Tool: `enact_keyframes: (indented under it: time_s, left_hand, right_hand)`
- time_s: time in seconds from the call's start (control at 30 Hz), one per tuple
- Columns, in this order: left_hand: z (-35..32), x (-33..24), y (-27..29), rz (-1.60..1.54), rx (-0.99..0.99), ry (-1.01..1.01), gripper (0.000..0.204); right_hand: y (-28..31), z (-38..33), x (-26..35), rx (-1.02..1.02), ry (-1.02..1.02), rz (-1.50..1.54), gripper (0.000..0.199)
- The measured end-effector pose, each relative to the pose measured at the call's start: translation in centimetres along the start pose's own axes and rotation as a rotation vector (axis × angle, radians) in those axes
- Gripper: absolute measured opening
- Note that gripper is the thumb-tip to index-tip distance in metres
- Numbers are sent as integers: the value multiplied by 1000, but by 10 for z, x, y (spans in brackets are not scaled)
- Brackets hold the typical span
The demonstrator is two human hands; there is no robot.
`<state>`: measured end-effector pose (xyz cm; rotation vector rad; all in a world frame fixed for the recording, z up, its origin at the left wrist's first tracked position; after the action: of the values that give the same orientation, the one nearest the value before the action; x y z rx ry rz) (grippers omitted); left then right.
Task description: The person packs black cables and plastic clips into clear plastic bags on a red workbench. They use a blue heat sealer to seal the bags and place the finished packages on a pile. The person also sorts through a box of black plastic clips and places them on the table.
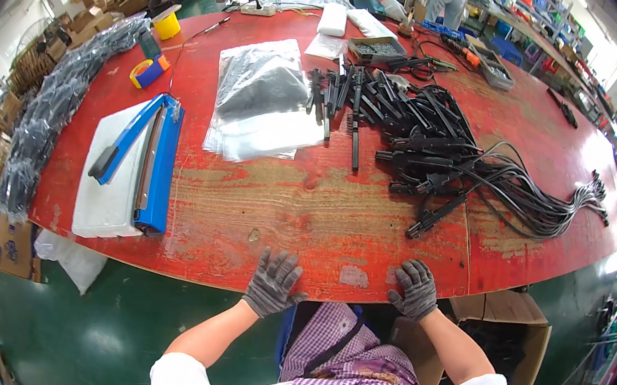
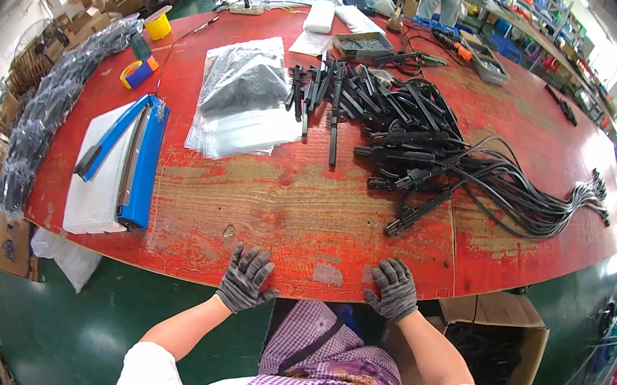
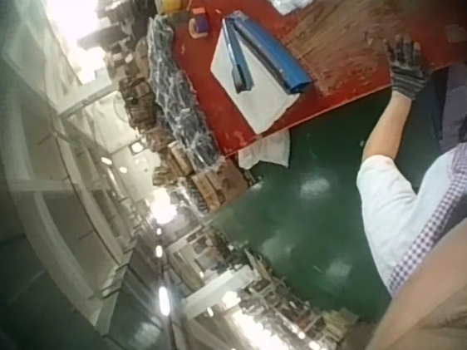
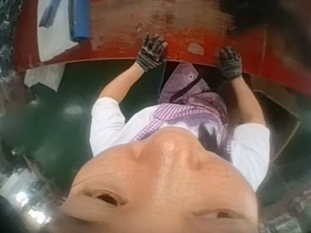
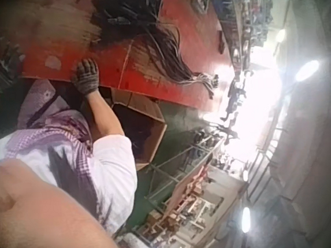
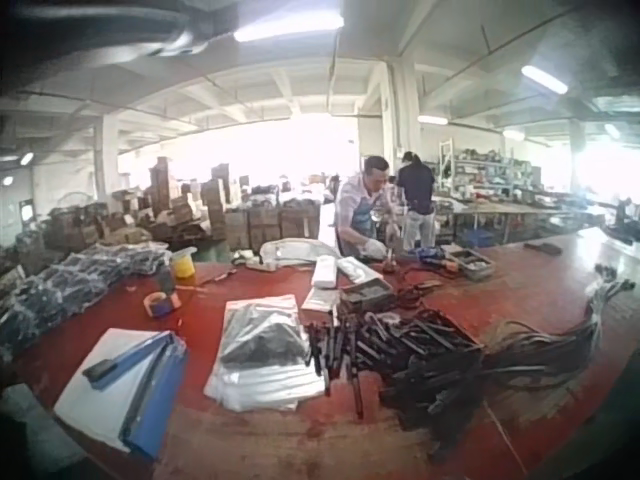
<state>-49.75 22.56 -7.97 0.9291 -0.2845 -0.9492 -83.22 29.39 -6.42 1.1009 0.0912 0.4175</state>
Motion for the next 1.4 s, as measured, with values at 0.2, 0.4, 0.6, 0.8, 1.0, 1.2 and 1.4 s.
enact_keyframes:
  time_s: [0.2, 0.4, 0.6, 0.8, 1.0, 1.2, 1.4]
  left_hand:
    - [-4, 2, -2, -69, -174, 30, 68]
    - [-12, 5, -4, -86, -211, 8, 67]
    - [-10, 5, 2, -103, -233, -12, 62]
    - [-5, 1, 3, -85, -163, -22, 51]
    - [-3, -1, 12, -83, -211, -49, 37]
    - [-11, -2, 11, -65, -173, 5, 36]
    - [-19, 30, 41, -57, -231, 39, 39]
  right_hand:
    - [-1, 1, 1, 53, 12, -35, 51]
    - [-5, 2, 5, 78, 1, -23, 51]
    - [-4, 0, 7, 66, 7, -31, 52]
    - [-5, -5, 6, 33, 1, -47, 52]
    - [-3, -6, 7, 20, -14, -45, 53]
    - [-8, -12, 14, 55, -28, -72, 53]
    - [-12, -7, 5, 86, -27, -70, 54]
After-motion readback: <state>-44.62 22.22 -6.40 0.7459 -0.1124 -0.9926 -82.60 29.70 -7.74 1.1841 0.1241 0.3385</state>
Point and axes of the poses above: each hand's wrist, its own z-axis towards the middle knuckle, its own y-axis out of the back of the hand, x = y × z, the point moved 3 cm from there along z, towards the middle knuckle, and after that the axes turned 8 degrees about -x, right-handed, at the moved point
